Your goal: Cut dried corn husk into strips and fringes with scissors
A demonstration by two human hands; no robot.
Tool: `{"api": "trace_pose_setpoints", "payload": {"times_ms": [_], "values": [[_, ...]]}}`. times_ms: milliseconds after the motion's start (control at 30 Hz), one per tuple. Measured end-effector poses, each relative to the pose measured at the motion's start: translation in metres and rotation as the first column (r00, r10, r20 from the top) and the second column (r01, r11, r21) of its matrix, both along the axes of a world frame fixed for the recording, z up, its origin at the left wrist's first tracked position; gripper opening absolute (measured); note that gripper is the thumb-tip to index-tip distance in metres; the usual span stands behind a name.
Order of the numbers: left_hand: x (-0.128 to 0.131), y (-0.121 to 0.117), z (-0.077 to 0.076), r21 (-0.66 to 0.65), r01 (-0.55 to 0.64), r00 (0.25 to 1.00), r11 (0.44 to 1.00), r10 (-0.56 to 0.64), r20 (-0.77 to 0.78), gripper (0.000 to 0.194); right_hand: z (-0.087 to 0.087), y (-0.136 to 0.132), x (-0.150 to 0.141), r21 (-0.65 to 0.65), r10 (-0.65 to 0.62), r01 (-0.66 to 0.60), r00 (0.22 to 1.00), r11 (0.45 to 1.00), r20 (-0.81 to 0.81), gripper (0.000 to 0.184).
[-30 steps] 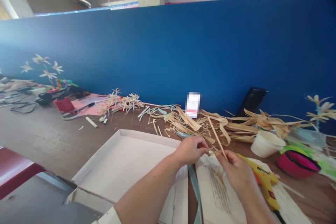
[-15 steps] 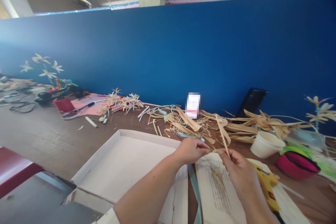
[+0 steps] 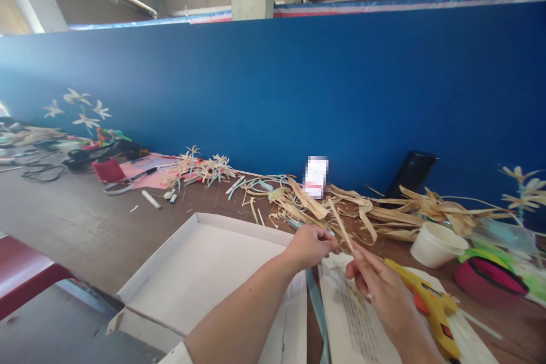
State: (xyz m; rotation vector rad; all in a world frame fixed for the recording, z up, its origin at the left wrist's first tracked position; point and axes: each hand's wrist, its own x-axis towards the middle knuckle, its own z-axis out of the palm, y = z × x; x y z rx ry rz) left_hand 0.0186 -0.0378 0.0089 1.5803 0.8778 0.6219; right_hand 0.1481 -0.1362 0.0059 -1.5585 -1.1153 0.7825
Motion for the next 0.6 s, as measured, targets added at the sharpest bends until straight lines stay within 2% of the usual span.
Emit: {"api": "trace_pose_setpoints", "payload": {"times_ms": [100,233,300,367,500,600], "values": [[-0.001,-0.003,0.005,-0.003,0.021,1.000,1.000,-0.021,0.011,0.022,0.002,0.001,-0.004,-0.046,0.067,-0.071,0.995,0.996,-0.080,0.064],[-0.001,-0.004,0.006,-0.026,0.023,1.000,0.999,-0.023,0.014,0.018,0.001,0.001,-0.003,-0.074,0.023,-0.030,0.995,0.997,-0.093,0.059],[0.000,-0.002,0.002,-0.004,0.000,1.000,1.000,0.000,-0.004,0.016,-0.001,0.001,-0.001,-0.092,-0.008,0.006,1.000,0.996,-0.021,0.053],[0.000,0.000,-0.002,0.024,-0.030,0.999,0.999,0.031,-0.019,0.016,-0.003,0.003,-0.001,-0.070,-0.033,0.041,0.992,0.997,0.121,0.046],[0.002,0.002,-0.008,0.004,-0.045,0.999,0.999,0.045,-0.017,0.017,-0.004,0.006,0.002,0.121,-0.117,0.076,0.918,0.990,0.379,0.036],[0.002,0.002,-0.008,-0.046,-0.036,0.999,0.998,0.035,-0.012,0.017,-0.005,0.005,0.010,0.170,-0.273,0.221,0.866,0.960,0.419,0.036]]}}
